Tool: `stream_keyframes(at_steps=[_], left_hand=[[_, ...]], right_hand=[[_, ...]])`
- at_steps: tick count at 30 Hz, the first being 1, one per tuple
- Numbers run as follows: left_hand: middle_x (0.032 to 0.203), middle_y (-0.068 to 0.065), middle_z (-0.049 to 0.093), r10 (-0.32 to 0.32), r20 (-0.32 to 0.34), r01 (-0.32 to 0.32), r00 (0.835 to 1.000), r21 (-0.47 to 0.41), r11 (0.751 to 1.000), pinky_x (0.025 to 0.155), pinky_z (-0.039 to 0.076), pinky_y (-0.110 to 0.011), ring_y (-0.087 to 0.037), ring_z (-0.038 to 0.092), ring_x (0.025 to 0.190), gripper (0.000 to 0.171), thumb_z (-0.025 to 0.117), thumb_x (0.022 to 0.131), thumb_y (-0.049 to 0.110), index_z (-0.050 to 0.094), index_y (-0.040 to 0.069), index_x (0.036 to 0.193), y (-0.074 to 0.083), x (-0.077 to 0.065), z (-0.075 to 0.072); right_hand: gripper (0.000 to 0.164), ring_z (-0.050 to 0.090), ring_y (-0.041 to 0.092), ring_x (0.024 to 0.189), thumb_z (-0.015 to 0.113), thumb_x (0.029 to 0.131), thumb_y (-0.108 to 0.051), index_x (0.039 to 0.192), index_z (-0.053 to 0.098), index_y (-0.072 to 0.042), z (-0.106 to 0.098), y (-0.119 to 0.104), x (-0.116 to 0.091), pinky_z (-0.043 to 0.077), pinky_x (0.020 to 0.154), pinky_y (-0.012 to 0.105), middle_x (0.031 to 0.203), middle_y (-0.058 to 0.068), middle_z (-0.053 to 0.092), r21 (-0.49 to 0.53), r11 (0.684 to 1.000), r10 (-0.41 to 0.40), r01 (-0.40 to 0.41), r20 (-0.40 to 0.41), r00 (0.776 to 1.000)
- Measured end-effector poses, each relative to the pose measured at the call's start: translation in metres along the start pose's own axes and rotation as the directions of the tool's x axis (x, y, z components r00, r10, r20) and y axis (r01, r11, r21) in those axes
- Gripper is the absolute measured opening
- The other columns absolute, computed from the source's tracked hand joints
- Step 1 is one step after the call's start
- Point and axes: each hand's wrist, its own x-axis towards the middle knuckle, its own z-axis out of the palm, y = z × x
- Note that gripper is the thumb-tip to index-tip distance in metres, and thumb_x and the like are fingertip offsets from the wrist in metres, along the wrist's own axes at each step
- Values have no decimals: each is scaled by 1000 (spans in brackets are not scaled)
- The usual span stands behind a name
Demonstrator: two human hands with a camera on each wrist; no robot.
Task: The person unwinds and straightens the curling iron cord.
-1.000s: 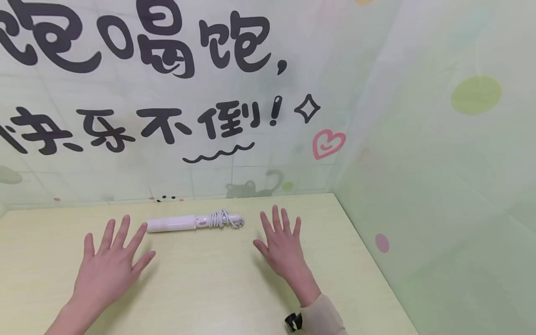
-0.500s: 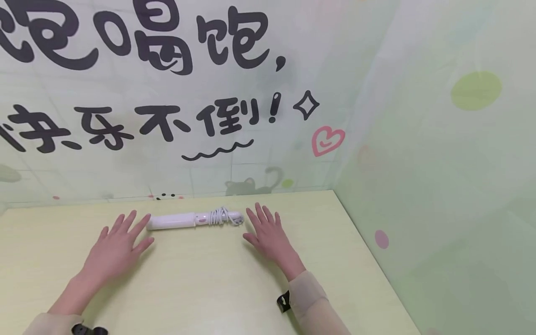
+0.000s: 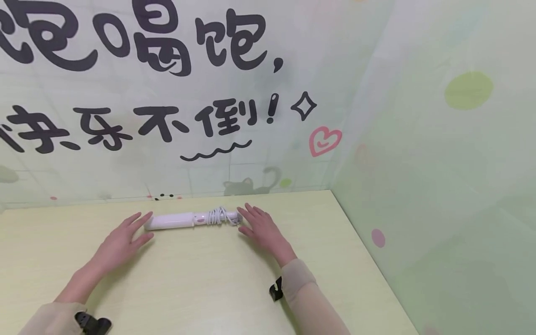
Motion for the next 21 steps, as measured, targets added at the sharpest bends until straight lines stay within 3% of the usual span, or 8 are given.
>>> stream_keyframes(at_steps=[6, 10, 17, 21], left_hand=[[153, -39, 34, -29, -41, 20, 999, -196, 980, 115, 29, -76, -60, 28, 140, 77, 67, 102, 30, 25, 3, 162, -19, 6, 6], [152, -37, 37, -58, -43, 47, 997, -223, 974, 115, 29, -76, -60, 28, 141, 77, 68, 102, 33, 28, 5, 161, -25, 7, 7], [150, -33, 44, -37, -48, 23, 998, -253, 967, 117, 29, -74, -57, 30, 142, 72, 71, 100, 28, 36, 2, 157, -29, 12, 8], [150, -35, 42, -15, -51, 2, 999, -250, 968, 121, 19, -74, -58, 31, 141, 72, 73, 98, 23, 37, 0, 157, -30, 16, 11]], right_hand=[[61, 35, 39, 146, 61, 105, -27, 158, 38, -8, 6, 6, 9, 29, 127, 52, 162, 17, 36, 75, 996, 52, -52, 12, 999], [61, 41, 37, 143, 63, 104, -25, 157, 40, -7, 10, 9, 13, 32, 126, 50, 157, 18, 44, 141, 988, 62, -61, 2, 998], [62, 44, 34, 142, 66, 102, -23, 156, 42, -8, 17, 11, 18, 33, 125, 48, 153, 16, 49, 277, 957, 80, -81, 18, 997], [59, 45, 34, 141, 68, 101, -20, 155, 45, -8, 22, 12, 20, 34, 125, 48, 152, 15, 51, 332, 939, 91, -86, 0, 996]])
